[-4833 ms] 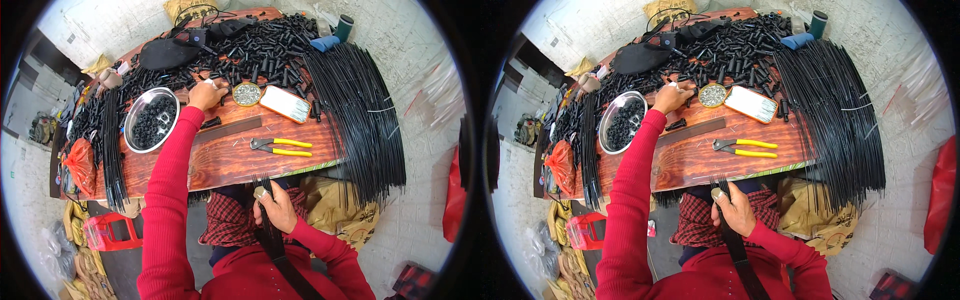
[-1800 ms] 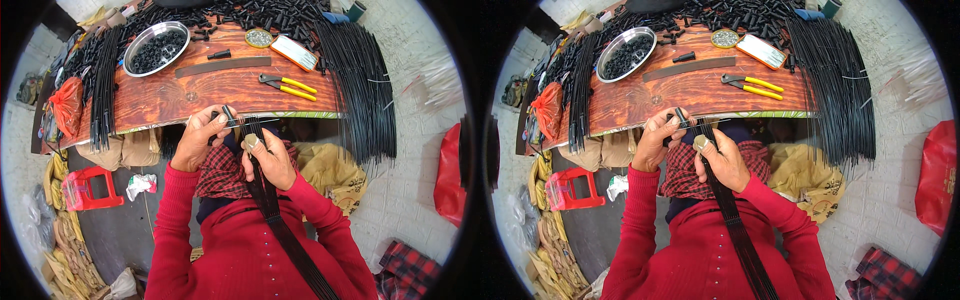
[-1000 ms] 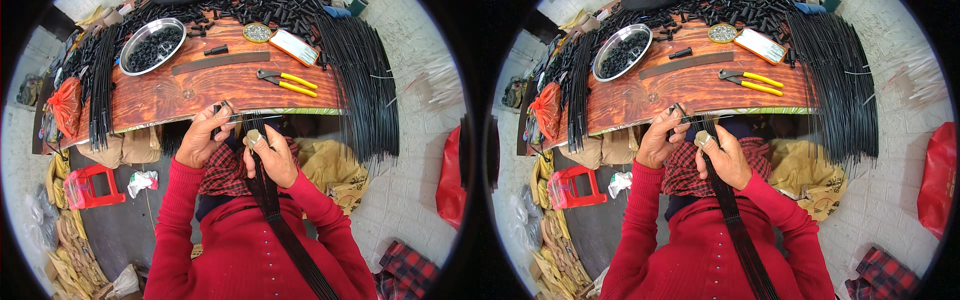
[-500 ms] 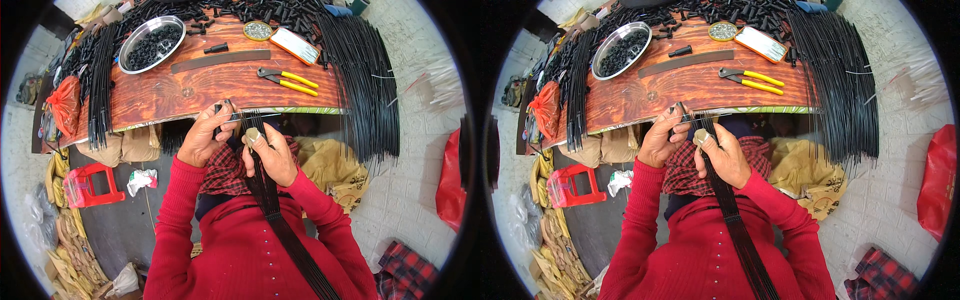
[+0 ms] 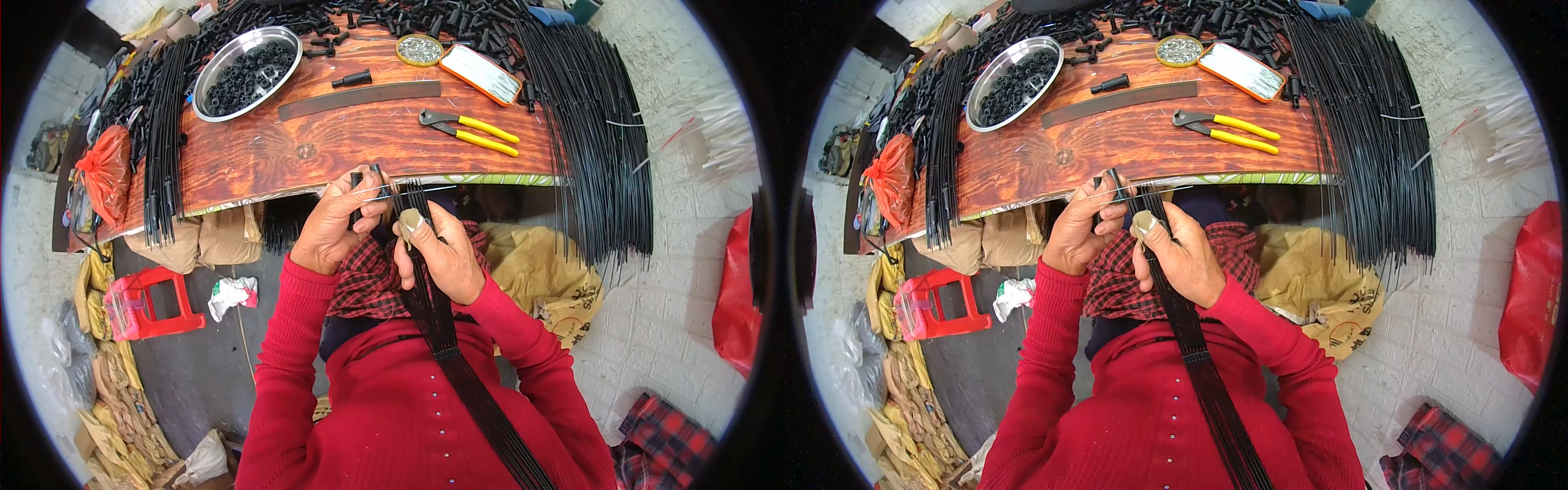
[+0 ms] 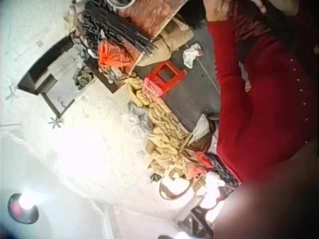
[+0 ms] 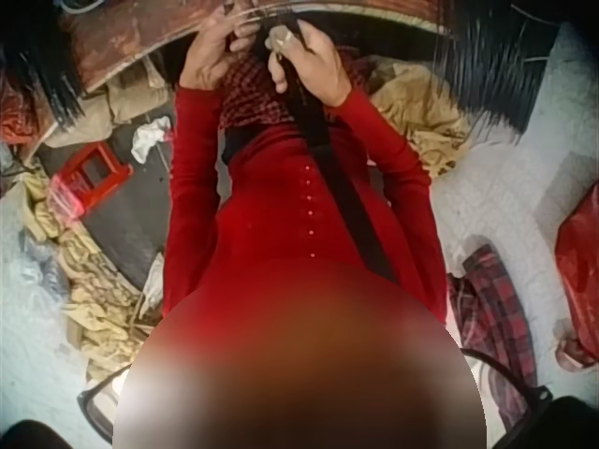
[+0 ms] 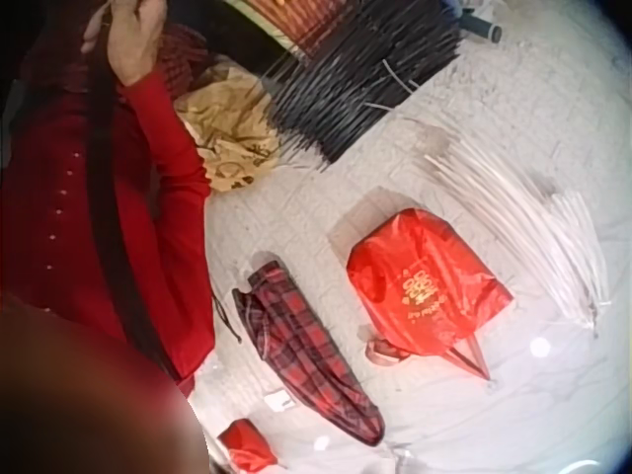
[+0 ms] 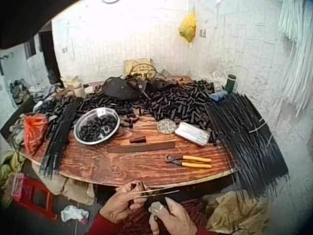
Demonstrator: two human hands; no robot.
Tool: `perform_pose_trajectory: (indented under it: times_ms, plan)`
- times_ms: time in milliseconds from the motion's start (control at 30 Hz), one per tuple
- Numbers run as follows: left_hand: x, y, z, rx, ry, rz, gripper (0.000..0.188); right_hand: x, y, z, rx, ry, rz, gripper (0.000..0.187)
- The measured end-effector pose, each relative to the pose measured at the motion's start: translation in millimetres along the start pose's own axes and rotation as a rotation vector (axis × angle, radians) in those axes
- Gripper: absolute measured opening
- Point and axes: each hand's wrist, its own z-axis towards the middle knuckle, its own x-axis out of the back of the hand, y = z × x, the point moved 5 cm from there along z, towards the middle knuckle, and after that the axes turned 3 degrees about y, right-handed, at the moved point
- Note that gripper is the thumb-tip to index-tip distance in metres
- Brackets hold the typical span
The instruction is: Assembling a bundle of black rods into a circular head component and securing them using hand tools.
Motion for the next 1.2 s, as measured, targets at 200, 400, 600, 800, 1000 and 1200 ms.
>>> perform_pose_trajectory:
  times_ms: [200, 400, 600, 800, 1000, 1200]
  plan:
    - [2, -3, 2, 0.008, 0.012, -0.025, 0.015, 1, 1, 1, -0.007, 0.002, 0.024, 0.037]
    - [1, -4, 3, -0.003, 0.045, -0.041, 0.013, 3, 3, 2, -0.010, -0.004, 0.043, 0.037]
    - [0, -5, 2, 0.013, 0.044, -0.049, 0.012, 2, 2, 3, -0.003, -0.013, 0.043, 0.037]
    - [6, -5, -4, -0.018, 0.076, -0.046, 0.010, 0, 1, 3, -0.024, -0.043, 0.047, 0.034]
    - [0, -2, -11, -0.074, 0.107, -0.002, 0.017, -4, -8, 2, -0.016, -0.023, -0.002, 0.029]
    - [13, -2, -20, -0.096, 0.005, -0.086, 0.054, 2, -4, 5, -0.026, -0.004, 0.007, 0.030]
